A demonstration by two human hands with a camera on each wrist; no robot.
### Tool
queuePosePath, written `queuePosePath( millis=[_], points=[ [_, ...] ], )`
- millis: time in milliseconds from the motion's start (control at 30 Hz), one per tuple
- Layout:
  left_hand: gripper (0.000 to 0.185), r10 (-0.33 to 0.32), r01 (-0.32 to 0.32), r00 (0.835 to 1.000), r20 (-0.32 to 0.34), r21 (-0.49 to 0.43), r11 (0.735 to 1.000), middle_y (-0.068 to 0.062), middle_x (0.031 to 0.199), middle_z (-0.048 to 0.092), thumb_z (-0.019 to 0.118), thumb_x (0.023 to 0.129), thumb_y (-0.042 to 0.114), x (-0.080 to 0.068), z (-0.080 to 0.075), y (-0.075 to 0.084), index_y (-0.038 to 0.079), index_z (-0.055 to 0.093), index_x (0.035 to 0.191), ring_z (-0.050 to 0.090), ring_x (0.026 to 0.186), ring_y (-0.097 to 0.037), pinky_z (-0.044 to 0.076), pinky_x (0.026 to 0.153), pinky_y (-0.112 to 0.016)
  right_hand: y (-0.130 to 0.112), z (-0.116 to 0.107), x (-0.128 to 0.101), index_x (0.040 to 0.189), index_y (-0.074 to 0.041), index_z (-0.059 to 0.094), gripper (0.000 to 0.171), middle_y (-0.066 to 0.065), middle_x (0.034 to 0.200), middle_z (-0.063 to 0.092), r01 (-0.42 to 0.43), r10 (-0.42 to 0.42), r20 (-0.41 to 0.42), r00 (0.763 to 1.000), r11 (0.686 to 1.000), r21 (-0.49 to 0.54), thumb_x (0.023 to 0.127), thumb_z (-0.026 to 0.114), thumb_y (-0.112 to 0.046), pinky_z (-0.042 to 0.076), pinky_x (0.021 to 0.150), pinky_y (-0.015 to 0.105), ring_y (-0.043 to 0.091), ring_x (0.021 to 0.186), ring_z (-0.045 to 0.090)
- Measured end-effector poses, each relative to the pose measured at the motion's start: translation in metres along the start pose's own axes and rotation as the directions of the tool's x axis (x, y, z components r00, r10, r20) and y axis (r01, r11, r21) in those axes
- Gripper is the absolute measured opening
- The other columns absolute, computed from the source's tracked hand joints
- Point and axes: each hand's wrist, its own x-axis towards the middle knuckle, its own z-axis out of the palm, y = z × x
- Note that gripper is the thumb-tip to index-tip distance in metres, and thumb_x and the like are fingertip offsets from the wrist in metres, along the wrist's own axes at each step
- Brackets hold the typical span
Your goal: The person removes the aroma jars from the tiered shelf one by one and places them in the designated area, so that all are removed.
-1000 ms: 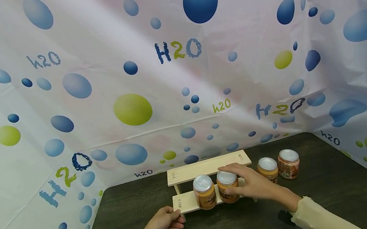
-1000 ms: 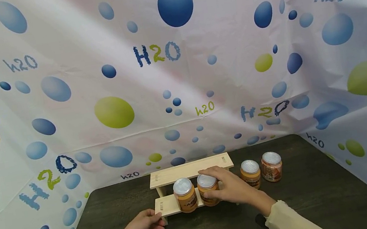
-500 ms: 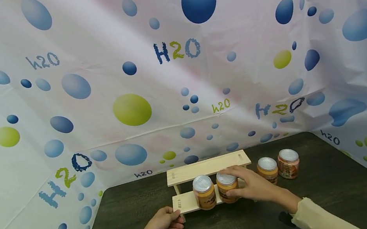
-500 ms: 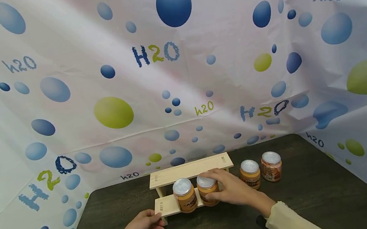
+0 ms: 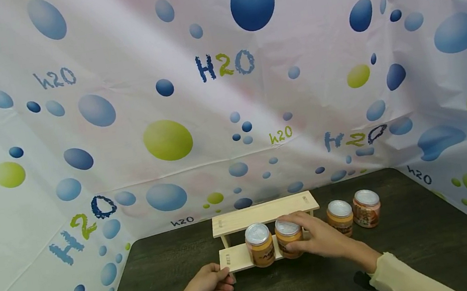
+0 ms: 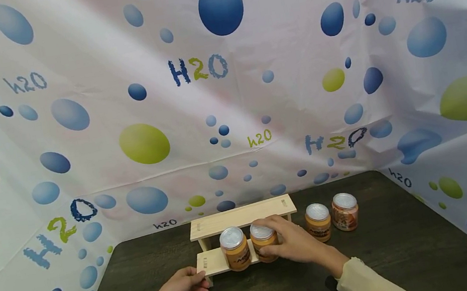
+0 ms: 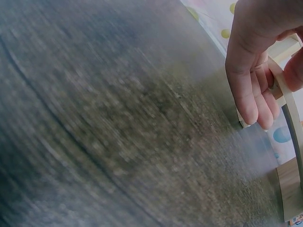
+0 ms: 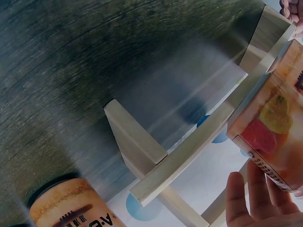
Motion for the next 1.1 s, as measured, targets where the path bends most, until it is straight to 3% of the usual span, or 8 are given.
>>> queuePosePath(
  millis=[267,500,667,867,1100],
  points=[
    [0.027,-0.002,0.002,1.0,-0.002,0.005,1.0,-0.007,0.087,0.062,0.049,0.095,0.025,0.001,0.002,0.0,-0.001,0.047,0.101,0.064,0.071,-0.011,0.057,0.067,-0.028,-0.001,0.0,-0.002,0.136,-0.032,0.039,0.063,-0.008,0.125,0.045,0.009,-0.009,-0.022,1.0,1.0,-0.017,0.081,0.067,-0.04,0.051,0.079,0.031,0.013,0.107,0.052],
    [0.027,-0.007,0.007,1.0,-0.001,0.009,1.0,-0.008,0.087,0.063,0.05,0.095,0.025,0.001,0.002,-0.002,-0.001,0.049,0.101,0.064,0.071,-0.011,0.057,0.067,-0.027,0.003,-0.005,-0.007,0.135,-0.032,0.04,0.063,-0.007,0.129,0.045,-0.044,0.045,-0.045,0.998,0.999,0.008,0.079,0.067,-0.043,0.052,0.077,0.029,0.016,0.108,0.054],
    [0.028,-0.006,0.007,1.0,-0.008,0.01,1.0,-0.008,0.088,0.063,0.05,0.094,0.026,0.0,0.0,0.0,-0.001,0.048,0.102,0.064,0.072,-0.011,0.057,0.067,-0.028,0.006,-0.018,-0.013,0.133,-0.033,0.041,0.061,-0.005,0.127,0.047,-0.058,0.059,-0.083,0.995,0.998,0.012,0.079,0.068,-0.043,0.051,0.078,0.034,0.017,0.107,0.054],
    [0.028,0.0,0.0,1.0,-0.002,0.015,1.0,-0.008,0.088,0.063,0.049,0.095,0.025,0.0,-0.001,0.0,-0.001,0.049,0.102,0.064,0.072,-0.011,0.056,0.067,-0.027,0.006,-0.04,-0.023,0.133,-0.028,0.042,0.061,-0.002,0.12,0.048,-0.078,0.078,-0.142,0.987,0.997,0.0,0.079,0.068,-0.04,0.051,0.073,0.029,0.018,0.102,0.054],
    [0.025,0.005,-0.005,1.0,0.004,0.016,1.0,-0.009,0.088,0.063,0.047,0.096,0.023,0.0,-0.001,0.0,-0.002,0.051,0.1,0.064,0.072,-0.012,0.057,0.068,-0.028,0.008,-0.062,-0.034,0.134,-0.025,0.041,0.062,-0.001,0.124,0.049,-0.078,0.059,-0.234,0.971,0.994,-0.072,0.08,0.069,-0.036,0.049,0.071,0.027,0.015,0.099,0.052]
  ],
)
